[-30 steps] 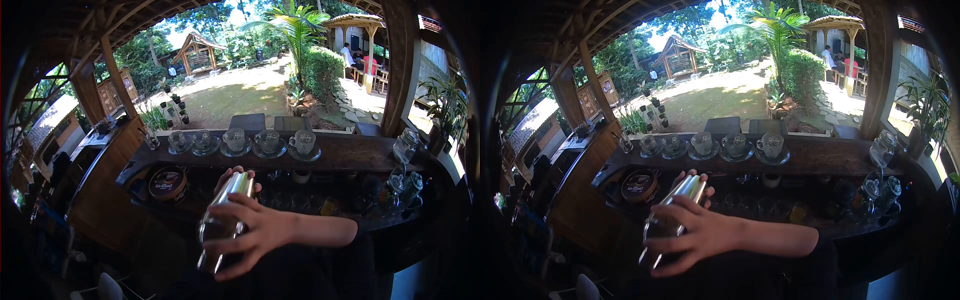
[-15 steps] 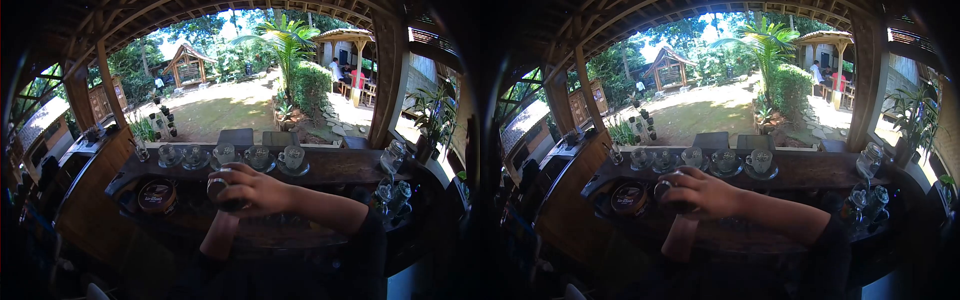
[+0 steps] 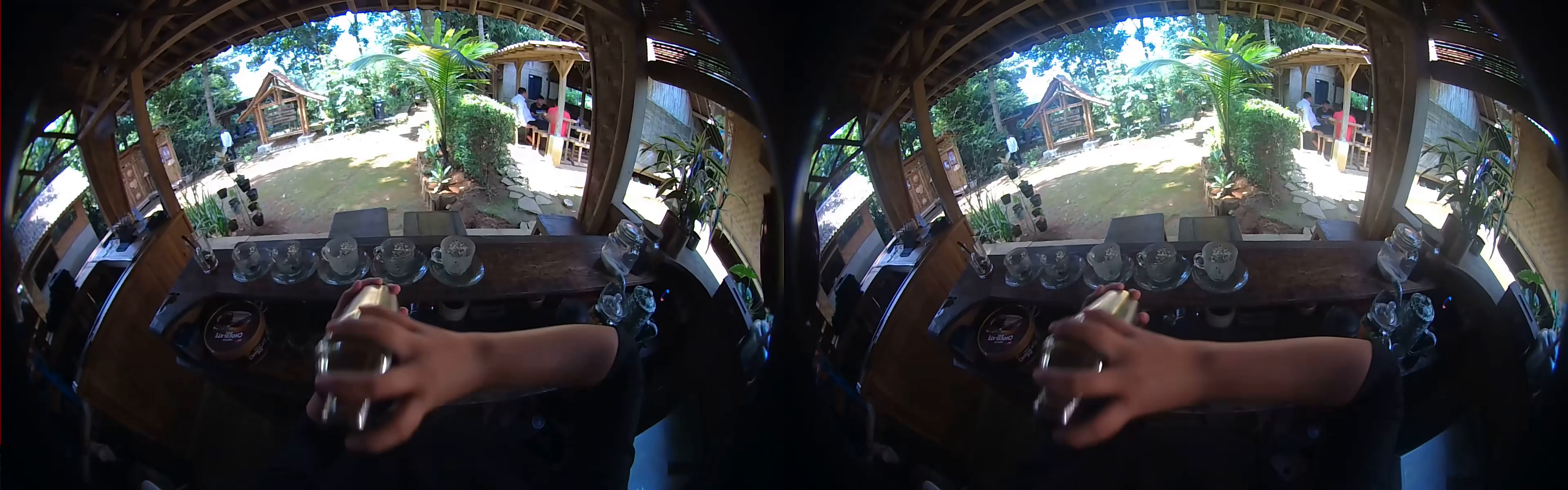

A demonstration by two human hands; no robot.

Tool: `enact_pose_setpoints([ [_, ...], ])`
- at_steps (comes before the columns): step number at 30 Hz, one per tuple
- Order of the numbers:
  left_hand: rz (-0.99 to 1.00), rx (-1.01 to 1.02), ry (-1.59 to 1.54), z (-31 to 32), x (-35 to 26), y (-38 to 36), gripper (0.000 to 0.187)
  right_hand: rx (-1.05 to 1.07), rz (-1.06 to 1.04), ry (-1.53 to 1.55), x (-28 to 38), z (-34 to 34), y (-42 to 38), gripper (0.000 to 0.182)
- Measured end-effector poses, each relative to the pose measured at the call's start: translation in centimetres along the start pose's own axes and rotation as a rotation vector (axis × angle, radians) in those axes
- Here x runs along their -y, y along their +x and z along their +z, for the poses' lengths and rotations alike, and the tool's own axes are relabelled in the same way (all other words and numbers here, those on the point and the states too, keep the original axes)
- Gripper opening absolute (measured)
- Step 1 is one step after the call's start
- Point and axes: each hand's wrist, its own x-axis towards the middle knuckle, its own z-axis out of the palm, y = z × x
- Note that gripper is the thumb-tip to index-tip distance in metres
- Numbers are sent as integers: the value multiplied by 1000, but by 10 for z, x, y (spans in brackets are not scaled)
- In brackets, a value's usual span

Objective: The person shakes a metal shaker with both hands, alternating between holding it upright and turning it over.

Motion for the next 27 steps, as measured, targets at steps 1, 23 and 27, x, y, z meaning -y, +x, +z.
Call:
enact_pose_setpoints([
  [1, 218, -342, 578, 16, -13, -6, 32, 35, -121, -61, 27, -1, 12, 48],
  [23, 69, -458, 306, -13, -14, 8, 42, -140, 444, -98, -19, 16, -34, 55],
  [27, -83, 172, 564, -27, -31, 8, 36, 194, -247, -156, 41, 9, -14, 27],
])
